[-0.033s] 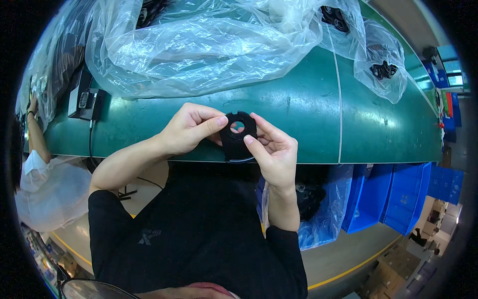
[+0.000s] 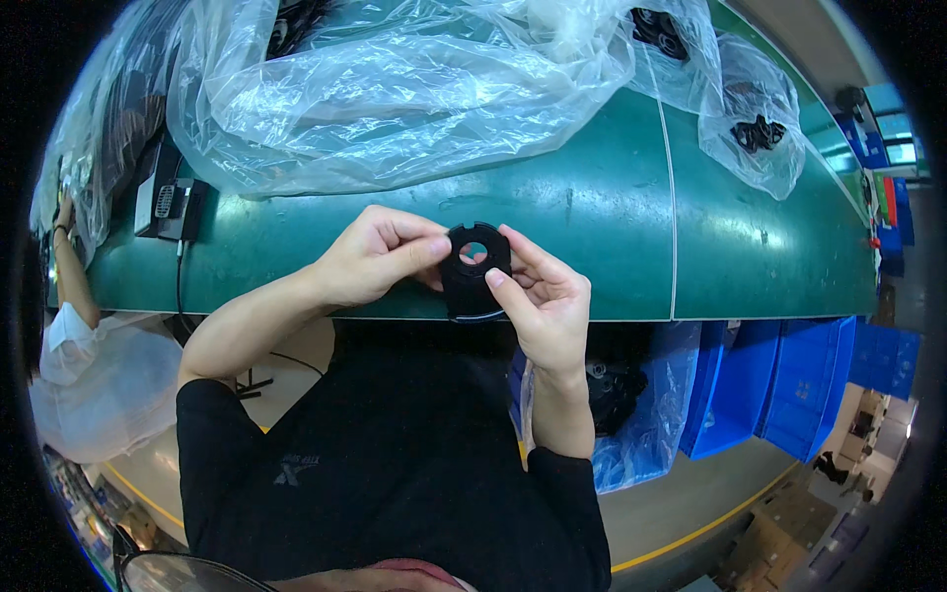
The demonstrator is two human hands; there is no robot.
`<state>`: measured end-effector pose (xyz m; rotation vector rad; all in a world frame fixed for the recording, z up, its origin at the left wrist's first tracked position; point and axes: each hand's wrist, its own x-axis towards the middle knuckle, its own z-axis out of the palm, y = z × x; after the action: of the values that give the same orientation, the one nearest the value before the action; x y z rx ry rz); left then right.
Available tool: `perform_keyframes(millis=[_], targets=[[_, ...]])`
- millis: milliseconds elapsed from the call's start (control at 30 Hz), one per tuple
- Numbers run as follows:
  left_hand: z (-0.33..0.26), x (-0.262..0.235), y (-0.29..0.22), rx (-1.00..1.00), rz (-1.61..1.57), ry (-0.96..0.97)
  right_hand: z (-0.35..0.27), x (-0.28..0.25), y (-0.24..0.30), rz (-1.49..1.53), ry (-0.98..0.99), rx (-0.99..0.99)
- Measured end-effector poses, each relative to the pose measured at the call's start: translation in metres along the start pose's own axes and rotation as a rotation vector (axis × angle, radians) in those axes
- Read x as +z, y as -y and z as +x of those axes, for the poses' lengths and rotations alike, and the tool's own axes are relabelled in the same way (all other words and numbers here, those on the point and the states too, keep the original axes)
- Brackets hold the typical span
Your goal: Assembling black circular components onto base plates on an industrial assembly line.
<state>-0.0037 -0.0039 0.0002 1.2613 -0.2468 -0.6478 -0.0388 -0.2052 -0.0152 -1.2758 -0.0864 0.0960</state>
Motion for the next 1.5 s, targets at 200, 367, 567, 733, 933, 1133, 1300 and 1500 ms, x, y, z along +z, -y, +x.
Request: perform_keyframes(millis=[200, 367, 567, 733, 933, 1133, 1300, 1500], targets=[[-0.003, 0.006, -0.003, -0.05, 0.128, 0.147, -0.05, -0.029, 0.005, 0.034, 0.013, -0.015], [0.0, 0.004, -0.002, -0.141, 0.118, 0.003, -0.116, -0.122, -0.021, 0.047, 0.062, 0.305], [0.004, 0.007, 0.001, -0.163, 0.164, 0.015, -0.227, -0.272, -0.158, 0.127, -0.936, 0.311], [-0.002, 0.008, 0.005, -0.144, 0.175, -0.06, -0.3, -0.323, -0.256, 0.144, -1.468, 0.723], [0.011, 0.007, 0.012, -0.156, 0.149, -0.055, -0.349, -0.349, -0.294, -0.258, -1.44, 1.191], [0.001, 0.005, -0.007, -0.141, 0.174, -0.056, -0.232, -0.291, -0.157, -0.097, -1.079, 0.689], [0.015, 0.006, 0.001, -0.222, 0.07, 0.067, -0.147, -0.211, -0.016, -0.267, -0.197, 0.474], [0.001, 0.001, 0.007, -0.137, 0.035, 0.132, -0.038, -0.099, 0.097, -0.563, 0.381, 0.054]])
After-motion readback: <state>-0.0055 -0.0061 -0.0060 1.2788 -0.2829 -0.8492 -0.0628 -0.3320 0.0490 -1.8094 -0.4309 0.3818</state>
